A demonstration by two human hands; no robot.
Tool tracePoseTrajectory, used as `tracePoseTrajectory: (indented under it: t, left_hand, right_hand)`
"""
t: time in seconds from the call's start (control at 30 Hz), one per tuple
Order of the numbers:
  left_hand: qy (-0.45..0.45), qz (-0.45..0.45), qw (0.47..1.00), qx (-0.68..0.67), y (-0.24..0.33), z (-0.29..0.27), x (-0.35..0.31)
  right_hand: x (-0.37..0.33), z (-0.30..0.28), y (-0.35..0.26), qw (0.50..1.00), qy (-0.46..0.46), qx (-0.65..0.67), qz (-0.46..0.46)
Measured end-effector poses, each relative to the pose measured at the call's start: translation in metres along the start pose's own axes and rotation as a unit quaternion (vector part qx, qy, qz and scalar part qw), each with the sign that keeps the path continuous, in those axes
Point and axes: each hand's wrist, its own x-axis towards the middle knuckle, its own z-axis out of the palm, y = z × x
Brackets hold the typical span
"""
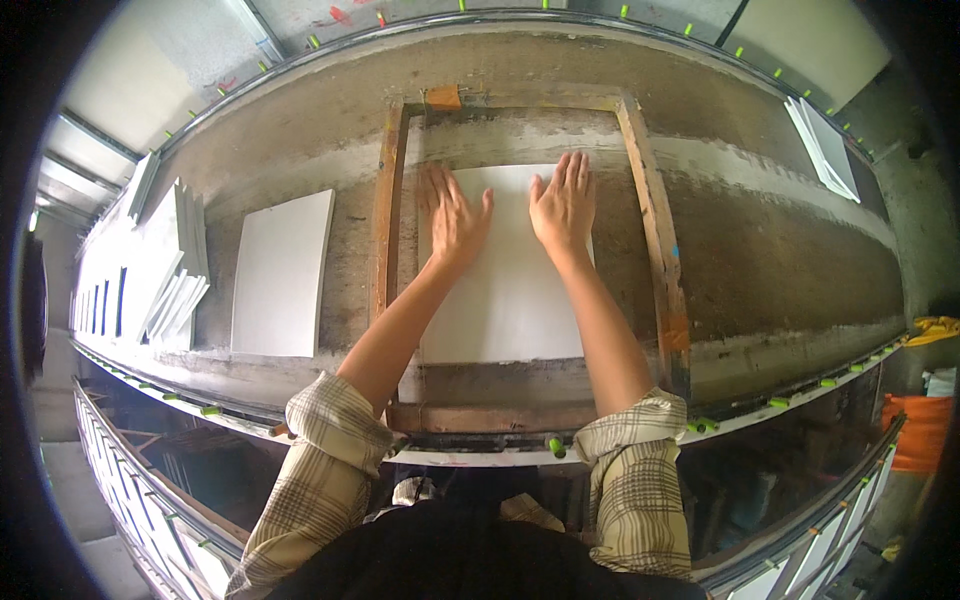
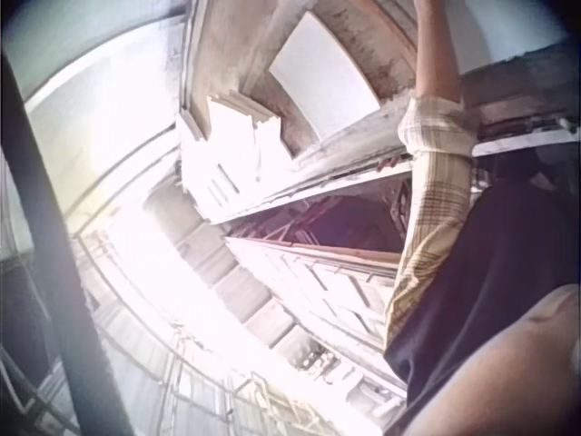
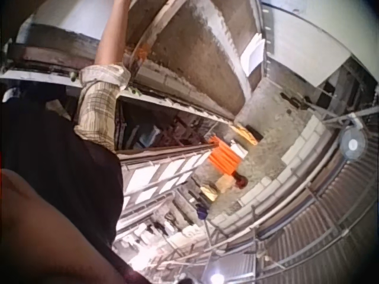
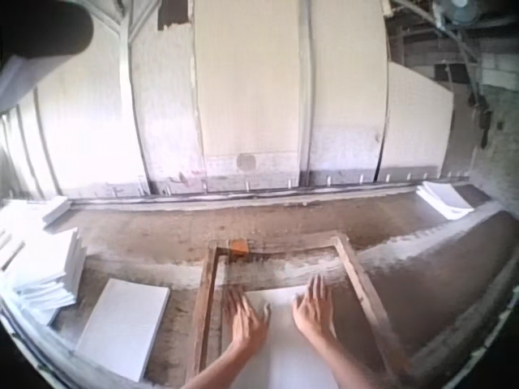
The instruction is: The person repeatedly picks up white rectangular panels from a stack and places them into a wooden frame on a workbench. They align the panels within the frame and then remove them to place them onto a growing stack on the left side of the bench. This cycle of picking, framing, and restacking is performed continuously throughout the video.
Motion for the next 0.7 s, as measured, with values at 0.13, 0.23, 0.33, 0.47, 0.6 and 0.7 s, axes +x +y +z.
tracePoseTrajectory:
  t: [0.13, 0.23, 0.33, 0.47, 0.6, 0.7]
  left_hand:
    - [-0.049, 0.028, 0.998, 0.037, -0.010, -0.026, -0.037]
    - [-0.073, 0.072, 0.995, 0.013, -0.017, -0.042, -0.066]
    - [-0.141, 0.163, 0.974, 0.076, -0.005, -0.070, -0.093]
    - [-0.235, 0.203, 0.948, 0.069, 0.003, -0.109, -0.116]
    - [-0.324, 0.207, 0.919, 0.089, -0.011, -0.153, -0.099]
    - [-0.222, 0.170, 0.957, 0.073, -0.040, -0.188, -0.079]
  right_hand:
    - [-0.052, -0.024, 0.006, 0.998, -0.012, 0.028, -0.059]
    - [-0.084, -0.048, 0.003, 0.993, -0.026, 0.055, -0.102]
    - [-0.107, -0.060, 0.007, 0.989, -0.033, 0.062, -0.132]
    - [-0.133, -0.068, 0.011, 0.977, -0.056, 0.084, -0.190]
    - [-0.121, -0.127, 0.036, 0.944, -0.240, 0.095, -0.205]
    - [-0.107, -0.160, 0.078, 0.991, -0.106, 0.038, -0.068]
